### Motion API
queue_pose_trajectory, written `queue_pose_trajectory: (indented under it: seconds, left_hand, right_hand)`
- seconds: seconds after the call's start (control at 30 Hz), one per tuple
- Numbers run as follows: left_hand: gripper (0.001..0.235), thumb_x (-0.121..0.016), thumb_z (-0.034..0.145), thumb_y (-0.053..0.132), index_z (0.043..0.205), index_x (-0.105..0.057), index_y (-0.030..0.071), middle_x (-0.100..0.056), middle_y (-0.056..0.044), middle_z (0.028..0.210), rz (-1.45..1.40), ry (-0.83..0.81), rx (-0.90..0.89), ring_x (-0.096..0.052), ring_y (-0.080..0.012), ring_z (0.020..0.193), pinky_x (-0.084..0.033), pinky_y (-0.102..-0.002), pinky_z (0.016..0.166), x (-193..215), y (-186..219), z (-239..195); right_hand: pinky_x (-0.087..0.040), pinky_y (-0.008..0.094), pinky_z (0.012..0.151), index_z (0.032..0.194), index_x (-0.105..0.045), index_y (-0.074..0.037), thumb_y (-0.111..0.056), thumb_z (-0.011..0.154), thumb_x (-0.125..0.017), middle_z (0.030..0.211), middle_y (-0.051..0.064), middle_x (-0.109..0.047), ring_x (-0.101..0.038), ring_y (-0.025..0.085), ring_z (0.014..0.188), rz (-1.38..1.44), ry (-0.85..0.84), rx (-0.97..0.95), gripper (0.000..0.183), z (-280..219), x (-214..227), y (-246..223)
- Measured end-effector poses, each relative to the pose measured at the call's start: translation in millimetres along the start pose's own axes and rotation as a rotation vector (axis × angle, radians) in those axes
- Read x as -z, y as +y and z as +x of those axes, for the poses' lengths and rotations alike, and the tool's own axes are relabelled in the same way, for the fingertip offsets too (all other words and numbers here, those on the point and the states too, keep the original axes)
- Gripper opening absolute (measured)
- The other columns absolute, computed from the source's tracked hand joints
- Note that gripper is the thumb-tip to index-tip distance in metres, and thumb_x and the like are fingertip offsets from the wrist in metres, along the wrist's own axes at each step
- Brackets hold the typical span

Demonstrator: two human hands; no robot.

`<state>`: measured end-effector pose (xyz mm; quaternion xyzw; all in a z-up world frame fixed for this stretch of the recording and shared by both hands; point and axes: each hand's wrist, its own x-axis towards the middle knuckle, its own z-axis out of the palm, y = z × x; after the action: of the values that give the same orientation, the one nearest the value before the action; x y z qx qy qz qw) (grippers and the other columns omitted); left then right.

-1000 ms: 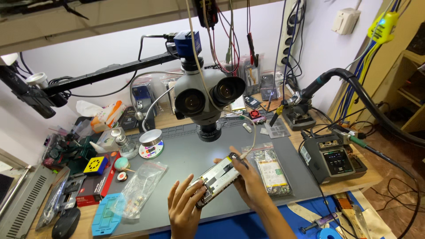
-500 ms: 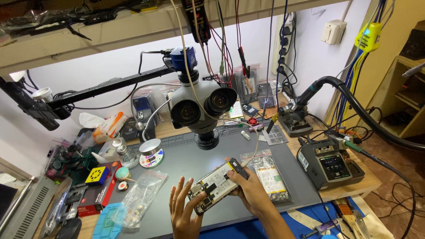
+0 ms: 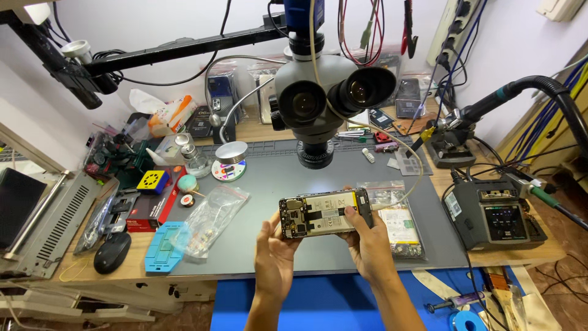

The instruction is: The person removes a motherboard from a smartphone, places it on the workbench, and then reinserts it into the phone chassis. They connect a USB cable to the phone and later use a soldering iron to work on the internal components.

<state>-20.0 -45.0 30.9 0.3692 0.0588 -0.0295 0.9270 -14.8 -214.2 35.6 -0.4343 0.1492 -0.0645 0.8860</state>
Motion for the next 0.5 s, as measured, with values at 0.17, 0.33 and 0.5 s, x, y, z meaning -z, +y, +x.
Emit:
queue_pose_trajectory:
  seconds: [0.17,0.33,0.5]
  left_hand:
    - [0.046,-0.062,0.097,0.027,0.125,-0.066,-0.009,-0.075,-0.026,0.120,0.045,0.031,-0.085,-0.072,-0.0348,0.109,-0.061,-0.044,0.093,-9.7,-13.5,11.3]
    - [0.037,-0.068,0.095,0.016,0.120,-0.069,-0.010,-0.077,-0.025,0.111,0.065,0.167,-0.077,-0.074,-0.0328,0.099,-0.063,-0.043,0.089,-13.3,-16.5,18.1]
    - [0.034,-0.069,0.094,0.015,0.120,-0.065,-0.008,-0.076,-0.026,0.111,0.006,0.178,-0.060,-0.074,-0.0342,0.099,-0.062,-0.044,0.090,-11.5,-15.8,20.3]
  right_hand:
    - [-0.060,0.038,0.082,0.148,-0.059,-0.008,-0.013,0.096,-0.062,0.124,0.019,-0.072,-0.070,0.031,0.108,0.034,-0.031,0.039,0.052,1.9,3.4,25.1]
    - [-0.059,0.037,0.084,0.153,-0.057,-0.013,-0.013,0.097,-0.061,0.122,0.017,-0.071,-0.068,0.026,0.106,0.034,-0.048,0.047,0.056,2.4,6.7,32.6]
    - [-0.061,0.035,0.083,0.152,-0.056,-0.011,-0.012,0.095,-0.063,0.125,0.017,-0.071,-0.070,0.030,0.106,0.060,-0.058,0.048,0.057,3.3,6.9,36.8]
